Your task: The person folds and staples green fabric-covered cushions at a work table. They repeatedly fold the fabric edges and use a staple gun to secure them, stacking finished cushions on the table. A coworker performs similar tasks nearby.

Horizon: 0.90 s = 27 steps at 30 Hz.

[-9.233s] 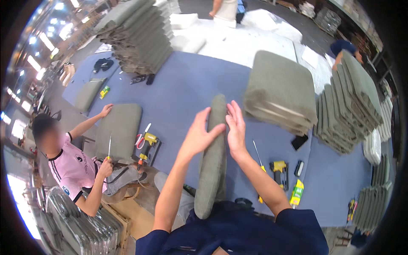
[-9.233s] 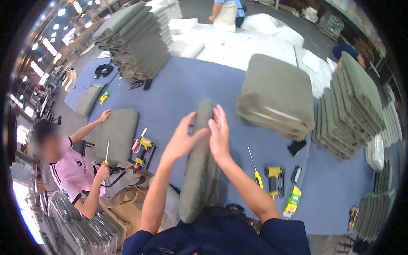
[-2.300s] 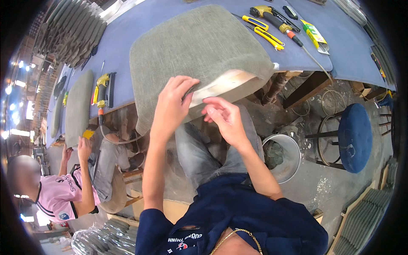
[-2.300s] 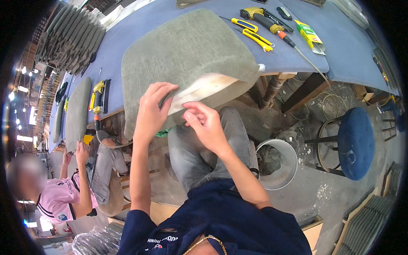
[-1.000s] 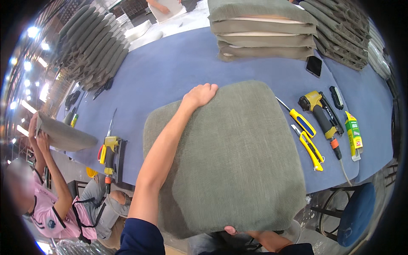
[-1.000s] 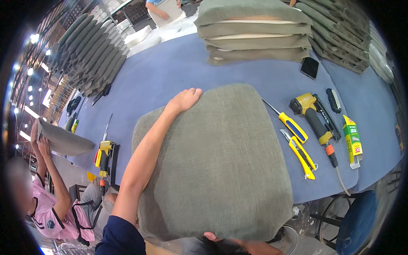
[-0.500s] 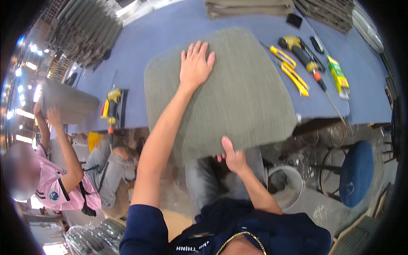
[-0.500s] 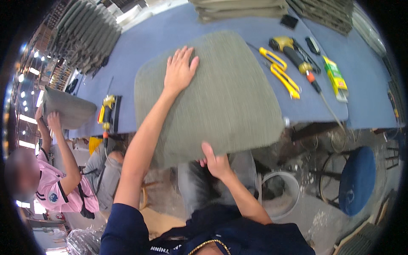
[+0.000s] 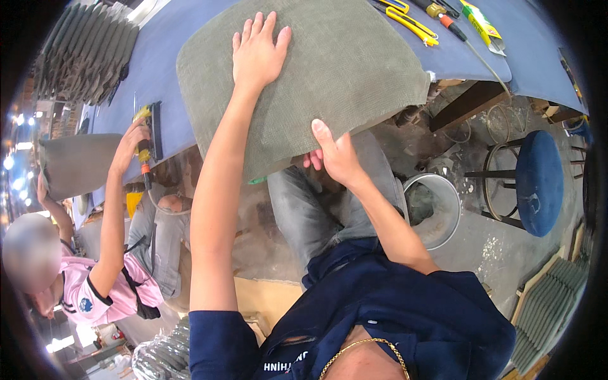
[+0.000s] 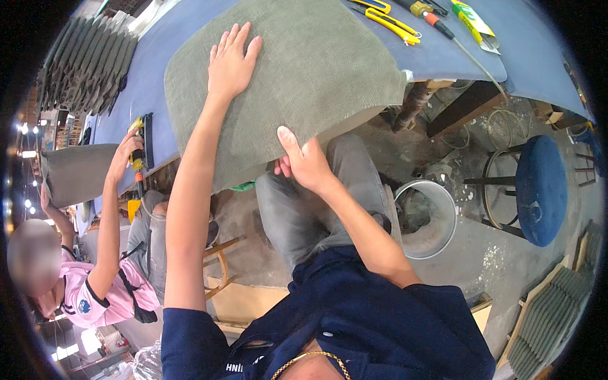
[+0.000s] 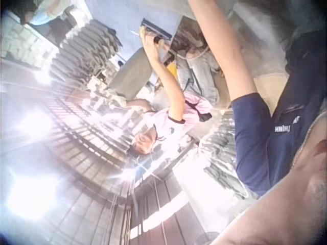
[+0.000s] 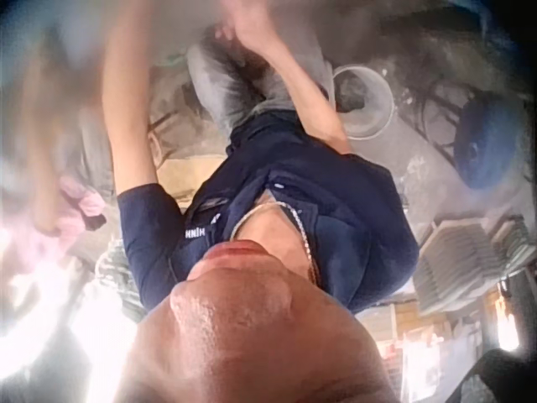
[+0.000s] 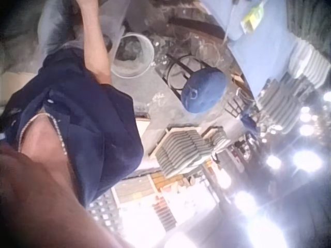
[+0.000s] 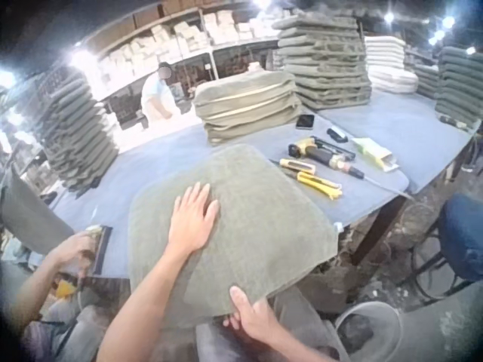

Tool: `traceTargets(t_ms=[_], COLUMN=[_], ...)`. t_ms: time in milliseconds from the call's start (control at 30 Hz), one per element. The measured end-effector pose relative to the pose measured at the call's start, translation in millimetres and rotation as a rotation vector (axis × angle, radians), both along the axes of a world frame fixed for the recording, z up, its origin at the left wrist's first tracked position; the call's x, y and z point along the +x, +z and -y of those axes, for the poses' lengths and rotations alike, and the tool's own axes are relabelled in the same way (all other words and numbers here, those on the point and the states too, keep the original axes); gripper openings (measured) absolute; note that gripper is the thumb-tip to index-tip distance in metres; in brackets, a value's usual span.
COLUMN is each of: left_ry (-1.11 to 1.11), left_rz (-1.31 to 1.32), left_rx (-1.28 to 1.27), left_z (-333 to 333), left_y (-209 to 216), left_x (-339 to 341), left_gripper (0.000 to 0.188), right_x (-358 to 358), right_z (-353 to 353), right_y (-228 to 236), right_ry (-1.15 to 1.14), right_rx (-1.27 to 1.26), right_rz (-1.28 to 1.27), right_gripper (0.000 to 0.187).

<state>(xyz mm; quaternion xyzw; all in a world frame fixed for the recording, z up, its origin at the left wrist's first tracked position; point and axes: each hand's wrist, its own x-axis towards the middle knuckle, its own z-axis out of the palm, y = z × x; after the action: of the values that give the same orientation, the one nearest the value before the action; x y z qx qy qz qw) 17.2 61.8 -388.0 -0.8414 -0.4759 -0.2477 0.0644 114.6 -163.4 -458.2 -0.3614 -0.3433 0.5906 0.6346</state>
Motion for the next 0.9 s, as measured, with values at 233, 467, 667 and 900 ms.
traceTargets(t_ms=[233,467,667,900], left_ry=[-0.013,-0.039,-0.096,-0.425], left_rz=[-0.034,-0.032,-0.043,-0.068], left_rx=[0.053,0.057,0.002,-0.098], left_z=[5,2,5,135], left_y=[0,7,15,37], left_x=[-4,0,-4,-11], left_gripper=[0.064,0.059,0.054,0.055], right_x=[5,-6,4,7], right_z=[-2,-25,-15,-23], right_y=[-14,-48,-12,-39], right_ry=[-0.050,-0.198,-0.121,-0.077], right_rx=[0.020,0.043,-0.087,0.128], right_rz=[0.123,0.102,0.238,0.285], right_gripper=[0.039,0.034,0.046,0.047])
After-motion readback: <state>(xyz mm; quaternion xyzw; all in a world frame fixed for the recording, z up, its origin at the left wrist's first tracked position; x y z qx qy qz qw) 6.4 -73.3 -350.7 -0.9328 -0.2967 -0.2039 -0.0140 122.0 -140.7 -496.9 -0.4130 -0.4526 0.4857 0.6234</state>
